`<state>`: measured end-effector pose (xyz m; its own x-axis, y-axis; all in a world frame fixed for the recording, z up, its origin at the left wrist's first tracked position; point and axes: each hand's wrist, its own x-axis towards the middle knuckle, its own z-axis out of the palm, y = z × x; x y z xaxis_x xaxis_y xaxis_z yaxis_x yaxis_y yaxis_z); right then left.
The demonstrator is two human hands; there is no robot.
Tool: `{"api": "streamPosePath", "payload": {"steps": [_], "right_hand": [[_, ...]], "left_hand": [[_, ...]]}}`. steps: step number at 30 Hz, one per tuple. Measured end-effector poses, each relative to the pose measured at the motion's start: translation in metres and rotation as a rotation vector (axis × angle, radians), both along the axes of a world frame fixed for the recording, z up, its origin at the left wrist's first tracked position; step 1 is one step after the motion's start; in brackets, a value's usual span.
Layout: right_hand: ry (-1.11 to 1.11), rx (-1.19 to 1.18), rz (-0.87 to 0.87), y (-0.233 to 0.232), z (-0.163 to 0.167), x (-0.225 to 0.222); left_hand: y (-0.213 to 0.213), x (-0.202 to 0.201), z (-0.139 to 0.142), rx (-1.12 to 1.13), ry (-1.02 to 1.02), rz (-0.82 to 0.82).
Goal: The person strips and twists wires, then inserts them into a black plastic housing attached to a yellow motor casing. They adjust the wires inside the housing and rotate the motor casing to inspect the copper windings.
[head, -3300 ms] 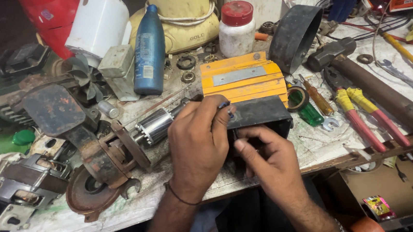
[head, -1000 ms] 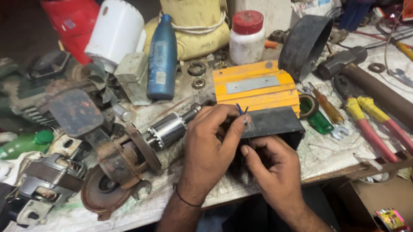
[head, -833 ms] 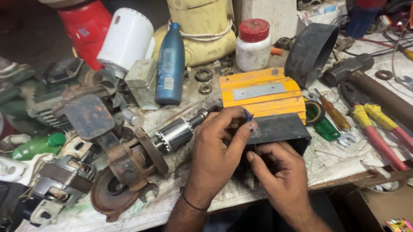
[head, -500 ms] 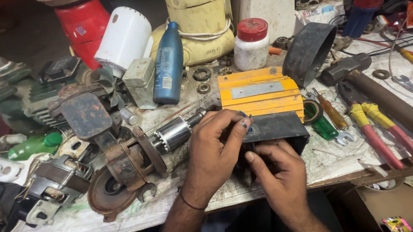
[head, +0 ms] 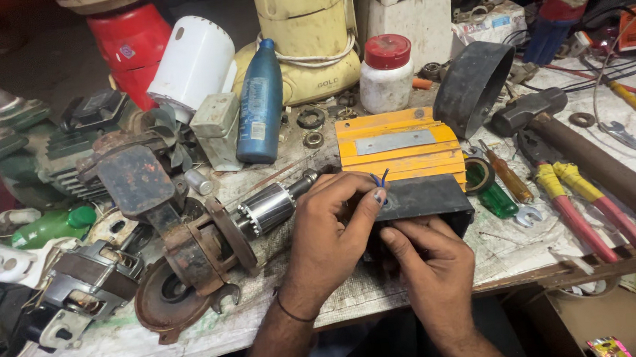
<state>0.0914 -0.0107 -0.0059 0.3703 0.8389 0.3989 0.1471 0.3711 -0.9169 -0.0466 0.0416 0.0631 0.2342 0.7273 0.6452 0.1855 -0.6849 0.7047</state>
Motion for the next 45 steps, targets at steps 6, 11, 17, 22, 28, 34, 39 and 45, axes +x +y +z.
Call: {"api": "streamPosePath", "payload": {"steps": [6,11,17,22,28,34,39,45], "right_hand": [[0.078,-0.070,-0.044,0.001,0.000,-0.005],[-0.032,0.029,-0.029,-0.001,-0.004,-0.004],[-0.128,0.069,0.044,-0.002,-0.007,-0.001],[-0.124,0.011,0.108,-0.004,-0.009,0.001],[0.101,-0.106,0.011,-0.001,-0.015,-0.003],[0.212,-0.045,0.010,-0.003,-0.009,-0.008],[-0.321,0.064,-0.144,-0.029,0.008,0.003],[-0.611,0.135,-0.257,-0.030,0.021,0.018]], "left_hand": [[0.000,0.000,0.001,-0.073,0.024,0.012],[-0.001,0.001,0.002,0.064,0.042,0.036],[-0.005,0.009,-0.002,0.150,0.008,0.093],[-0.003,0.011,-0.004,0.093,-0.005,0.155],[-0.003,0.009,-0.005,0.106,0.029,0.169],[-0.002,0.009,-0.006,0.167,0.032,0.210],[-0.003,0.010,-0.002,0.117,0.008,0.204],[-0.006,-0.008,0.013,-0.078,0.211,0.029]]}}
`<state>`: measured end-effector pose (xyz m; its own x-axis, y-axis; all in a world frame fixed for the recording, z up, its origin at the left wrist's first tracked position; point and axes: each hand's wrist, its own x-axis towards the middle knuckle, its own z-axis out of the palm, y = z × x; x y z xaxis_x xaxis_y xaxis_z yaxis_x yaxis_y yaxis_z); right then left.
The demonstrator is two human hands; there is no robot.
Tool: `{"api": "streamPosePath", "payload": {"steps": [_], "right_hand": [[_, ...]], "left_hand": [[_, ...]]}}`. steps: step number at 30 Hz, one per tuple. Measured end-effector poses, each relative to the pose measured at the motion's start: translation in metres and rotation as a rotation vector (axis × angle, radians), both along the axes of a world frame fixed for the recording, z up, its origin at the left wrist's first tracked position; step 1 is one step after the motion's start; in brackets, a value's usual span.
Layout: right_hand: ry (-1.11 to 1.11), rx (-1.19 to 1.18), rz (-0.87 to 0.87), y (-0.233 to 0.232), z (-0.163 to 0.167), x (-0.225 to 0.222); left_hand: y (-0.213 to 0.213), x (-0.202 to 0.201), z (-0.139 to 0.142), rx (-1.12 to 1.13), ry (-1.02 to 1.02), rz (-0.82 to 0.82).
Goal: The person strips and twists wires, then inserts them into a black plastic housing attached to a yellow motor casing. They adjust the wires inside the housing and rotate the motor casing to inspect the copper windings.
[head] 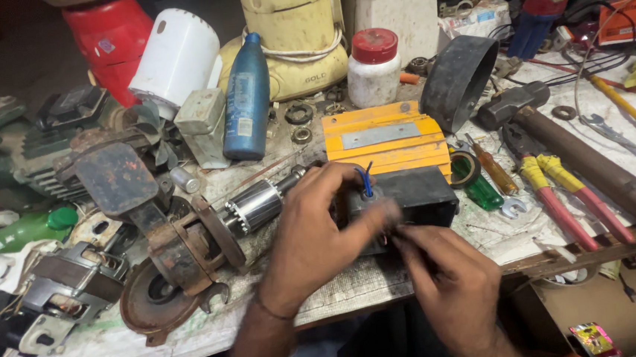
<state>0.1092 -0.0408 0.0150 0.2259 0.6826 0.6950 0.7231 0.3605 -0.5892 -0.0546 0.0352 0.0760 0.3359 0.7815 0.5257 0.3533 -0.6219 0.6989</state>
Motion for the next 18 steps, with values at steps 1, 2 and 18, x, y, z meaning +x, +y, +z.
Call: {"api": "streamPosePath", "payload": {"steps": [1,2,18], "right_hand": [[-0.008,-0.011,-0.011,0.002,0.000,0.002],[-0.012,-0.022,-0.007,0.003,0.001,0.004],[0.003,-0.087,0.002,0.001,-0.002,-0.003]], "left_hand": [[0.001,-0.004,0.002,0.102,0.055,-0.053],[0.002,-0.007,0.002,0.202,0.110,-0.105],[0.006,0.012,-0.027,0.324,0.102,0.166]]}}
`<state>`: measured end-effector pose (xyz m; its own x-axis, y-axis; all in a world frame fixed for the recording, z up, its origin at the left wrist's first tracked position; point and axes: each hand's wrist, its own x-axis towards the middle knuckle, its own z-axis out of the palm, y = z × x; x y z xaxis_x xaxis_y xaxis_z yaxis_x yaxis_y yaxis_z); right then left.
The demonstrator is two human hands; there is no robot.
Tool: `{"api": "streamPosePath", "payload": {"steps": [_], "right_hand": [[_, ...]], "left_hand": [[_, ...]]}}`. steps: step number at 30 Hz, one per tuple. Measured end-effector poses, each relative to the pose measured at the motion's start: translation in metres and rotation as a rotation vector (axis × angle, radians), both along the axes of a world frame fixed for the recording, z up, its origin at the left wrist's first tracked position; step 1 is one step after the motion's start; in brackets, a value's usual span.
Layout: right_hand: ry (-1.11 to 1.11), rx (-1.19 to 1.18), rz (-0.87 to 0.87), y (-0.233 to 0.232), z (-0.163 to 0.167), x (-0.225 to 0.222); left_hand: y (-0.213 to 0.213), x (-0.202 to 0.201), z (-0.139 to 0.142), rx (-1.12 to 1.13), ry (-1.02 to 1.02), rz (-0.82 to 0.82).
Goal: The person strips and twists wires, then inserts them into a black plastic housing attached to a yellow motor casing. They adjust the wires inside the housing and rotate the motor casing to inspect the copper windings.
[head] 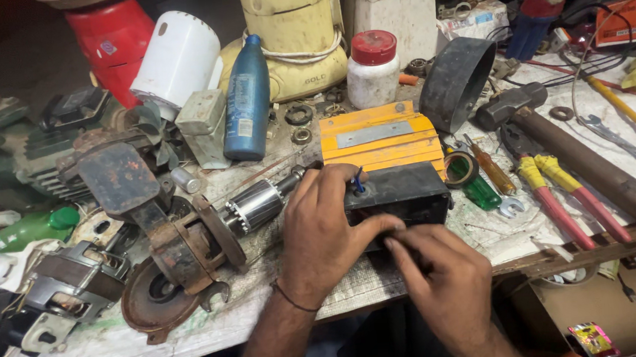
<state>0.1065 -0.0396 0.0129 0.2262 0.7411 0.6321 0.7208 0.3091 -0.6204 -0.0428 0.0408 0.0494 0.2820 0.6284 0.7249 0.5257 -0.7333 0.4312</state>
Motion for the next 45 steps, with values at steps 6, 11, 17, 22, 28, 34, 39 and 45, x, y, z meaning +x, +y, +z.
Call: {"api": "streamPosePath", "payload": {"steps": [6,11,17,22,28,34,39,45], "right_hand": [[0.020,0.108,0.105,-0.006,-0.003,-0.013],[0.015,0.109,0.137,-0.009,-0.002,-0.013],[0.013,-0.029,0.237,-0.008,0.011,-0.015],[0.074,-0.481,0.310,0.001,0.037,0.002],[-0.157,-0.537,0.437,0.010,0.063,0.024],[-0.314,-0.443,0.385,0.016,0.059,0.030],[-0.286,-0.375,0.265,0.016,0.036,0.030],[-0.211,-0.086,0.243,0.013,0.011,0.030]], "left_hand": [[-0.001,0.018,-0.011,0.172,-0.084,0.067],[0.002,0.020,-0.011,0.103,-0.129,0.040],[0.011,-0.002,0.005,-0.100,-0.057,-0.149],[0.014,-0.034,0.015,-0.248,0.004,-0.393],[0.014,-0.044,0.017,-0.220,0.171,-0.459],[0.011,-0.041,0.021,-0.243,0.176,-0.445],[-0.006,-0.039,0.039,-0.189,0.142,-0.364],[-0.044,-0.040,0.055,-0.241,0.320,-0.128]]}}
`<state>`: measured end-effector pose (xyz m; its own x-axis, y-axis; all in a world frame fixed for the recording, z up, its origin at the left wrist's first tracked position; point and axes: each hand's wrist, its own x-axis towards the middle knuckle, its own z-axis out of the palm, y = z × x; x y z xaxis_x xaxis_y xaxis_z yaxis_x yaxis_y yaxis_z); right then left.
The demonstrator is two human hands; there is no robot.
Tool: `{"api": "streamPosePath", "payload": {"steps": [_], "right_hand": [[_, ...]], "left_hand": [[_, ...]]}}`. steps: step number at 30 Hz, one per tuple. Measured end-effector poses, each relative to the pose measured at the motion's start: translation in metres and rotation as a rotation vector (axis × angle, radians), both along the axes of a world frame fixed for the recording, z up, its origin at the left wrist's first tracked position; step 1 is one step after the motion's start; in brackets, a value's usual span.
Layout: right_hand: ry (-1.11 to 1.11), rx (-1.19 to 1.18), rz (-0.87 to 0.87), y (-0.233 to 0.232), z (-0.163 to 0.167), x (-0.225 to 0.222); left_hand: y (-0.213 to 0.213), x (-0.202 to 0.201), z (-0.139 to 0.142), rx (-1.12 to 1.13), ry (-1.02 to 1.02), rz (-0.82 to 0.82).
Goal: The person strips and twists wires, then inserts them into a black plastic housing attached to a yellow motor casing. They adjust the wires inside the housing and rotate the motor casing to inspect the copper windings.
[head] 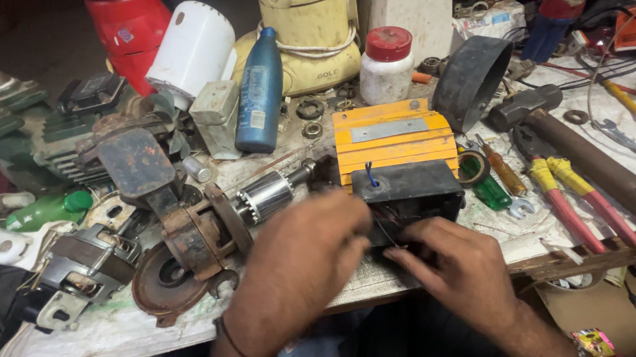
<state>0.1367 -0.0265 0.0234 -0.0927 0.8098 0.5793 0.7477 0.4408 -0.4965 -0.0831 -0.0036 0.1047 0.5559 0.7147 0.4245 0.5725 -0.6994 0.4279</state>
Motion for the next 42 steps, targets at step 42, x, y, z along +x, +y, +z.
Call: {"api": "streamPosePath", "payload": {"steps": [42], "right_hand": [[-0.030,0.264,-0.198,-0.004,-0.030,0.002]], "left_hand": [[0.003,0.030,-0.019,-0.094,0.196,-0.016]]}}
